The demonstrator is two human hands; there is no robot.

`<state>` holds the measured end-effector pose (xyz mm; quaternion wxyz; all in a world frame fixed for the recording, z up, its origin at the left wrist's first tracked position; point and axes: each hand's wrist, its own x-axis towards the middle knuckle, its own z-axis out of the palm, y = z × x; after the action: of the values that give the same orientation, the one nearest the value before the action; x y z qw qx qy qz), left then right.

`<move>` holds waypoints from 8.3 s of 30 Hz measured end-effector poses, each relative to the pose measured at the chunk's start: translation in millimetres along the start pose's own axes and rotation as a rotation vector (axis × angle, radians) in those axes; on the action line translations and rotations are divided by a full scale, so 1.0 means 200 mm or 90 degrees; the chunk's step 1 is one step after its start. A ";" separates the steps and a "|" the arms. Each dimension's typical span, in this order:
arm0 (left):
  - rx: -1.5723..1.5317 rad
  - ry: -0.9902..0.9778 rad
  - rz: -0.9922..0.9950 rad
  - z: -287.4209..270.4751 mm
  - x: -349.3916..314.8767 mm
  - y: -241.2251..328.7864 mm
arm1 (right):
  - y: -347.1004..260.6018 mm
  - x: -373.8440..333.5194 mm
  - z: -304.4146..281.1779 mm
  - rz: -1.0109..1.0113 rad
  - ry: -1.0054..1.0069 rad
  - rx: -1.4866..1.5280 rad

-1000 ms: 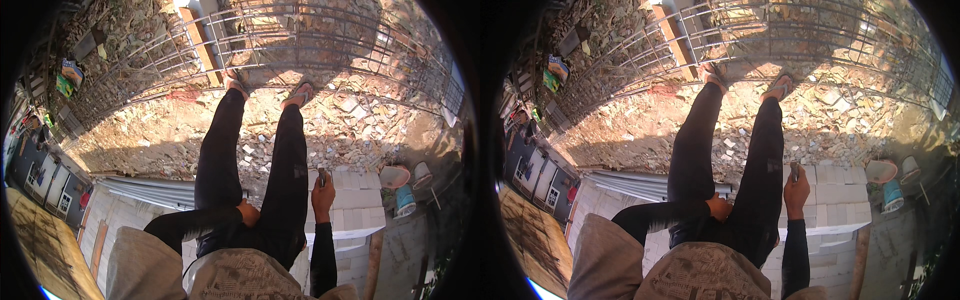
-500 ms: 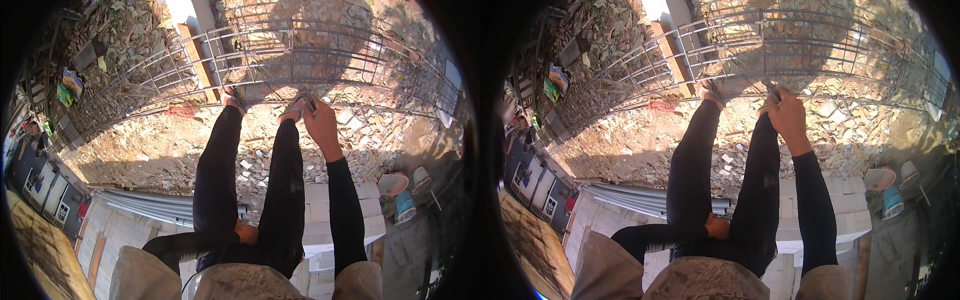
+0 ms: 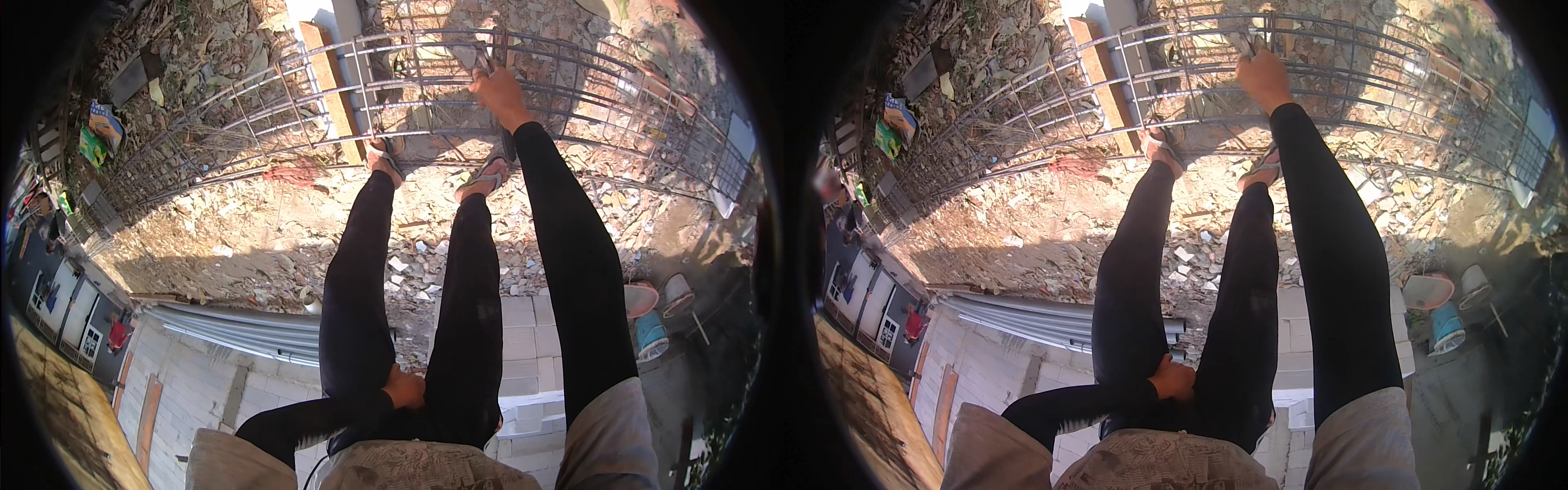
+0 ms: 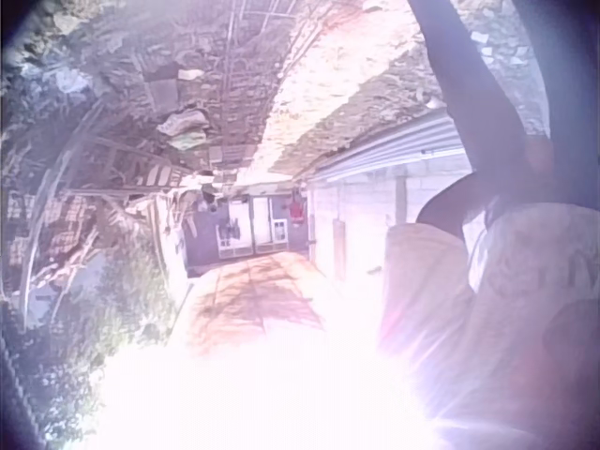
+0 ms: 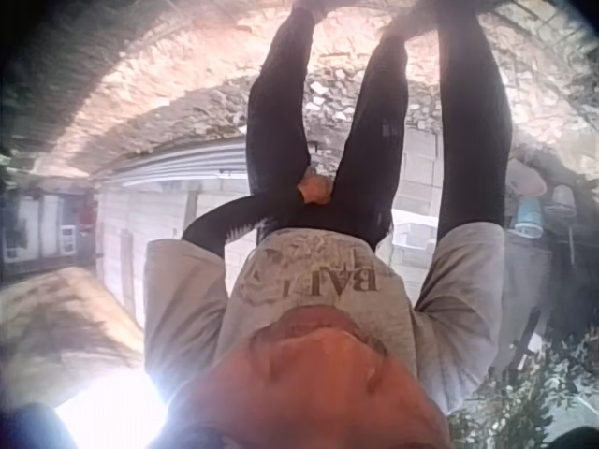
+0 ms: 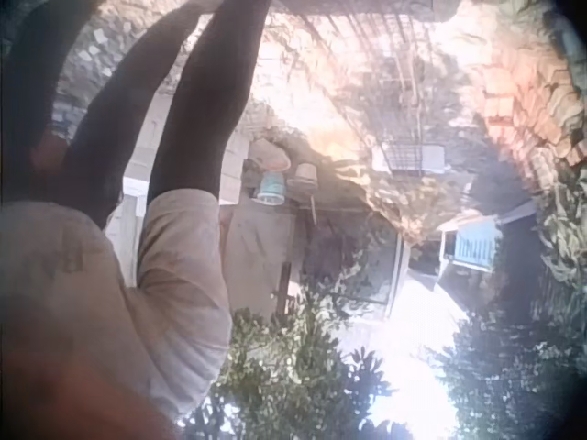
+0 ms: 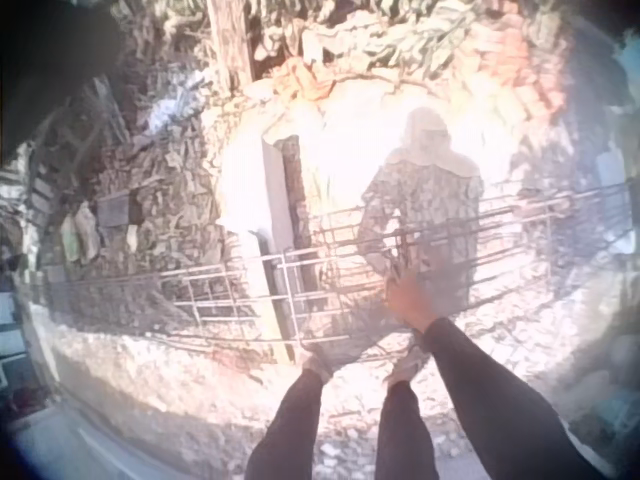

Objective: The person uses pliers to tie wire around intersecting metal bars to assemble a reinforcement cage.

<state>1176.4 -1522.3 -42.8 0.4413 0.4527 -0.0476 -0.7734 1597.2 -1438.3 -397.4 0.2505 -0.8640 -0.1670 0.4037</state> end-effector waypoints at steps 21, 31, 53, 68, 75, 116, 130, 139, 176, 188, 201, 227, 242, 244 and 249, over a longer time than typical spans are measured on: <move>0.040 -0.160 0.022 -0.14 0.06 -0.01 | -0.09 -2.09 -0.54 0.192 -0.523 0.004; -0.003 -0.038 -0.040 -0.09 -0.03 0.03 | -0.01 -2.13 -0.55 -0.317 -0.516 -0.299; -0.059 0.088 -0.049 -0.07 0.00 0.11 | -0.01 -2.33 -0.52 -0.365 -0.556 -0.289; -0.046 0.301 -0.061 0.06 -0.04 0.15 | -0.03 -2.35 -0.48 -0.335 -0.584 -0.303; -0.012 0.245 -0.057 0.06 -0.03 0.08 | 0.02 -2.34 -0.43 -0.342 -0.594 -0.239; 0.016 0.503 -0.099 0.22 -0.01 0.17 | 0.06 -2.50 -0.43 -0.512 -0.540 -0.343; -0.035 0.561 -0.051 0.23 -0.06 0.18 | -0.11 -2.10 -0.32 0.027 -1.203 -0.153; -0.037 0.575 -0.026 0.25 -0.05 0.17 | -0.04 -2.31 -0.43 -0.467 -0.768 -0.140; 0.081 0.311 -0.162 0.05 0.05 0.22 | 0.16 -2.25 -0.56 0.045 -0.438 -0.059; 0.008 0.322 -0.232 0.11 0.05 0.31 | 0.22 -2.28 -0.56 0.127 -0.315 0.032; 0.006 0.311 -0.236 0.15 0.04 0.28 | 0.37 -2.40 -0.53 0.235 -0.185 0.168; 0.004 0.208 -0.144 0.00 0.05 0.26 | 0.53 -2.44 -0.48 0.419 -0.151 0.352; -0.343 0.976 -0.069 -0.40 -0.26 -0.02 | 0.10 -1.93 -0.54 0.231 -0.232 0.062; -0.334 0.975 -0.072 -0.44 -0.26 -0.08 | -0.14 -1.77 -0.49 0.133 -0.175 -0.001; -0.330 0.947 -0.138 -0.50 -0.24 -0.24 | -0.47 -1.24 0.05 -0.050 -0.076 0.024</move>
<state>1230.5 -1426.8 -93.1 0.3708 0.7355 0.4852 -0.2934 1428.4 -1480.3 -197.5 0.2719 -0.8261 -0.2082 0.4476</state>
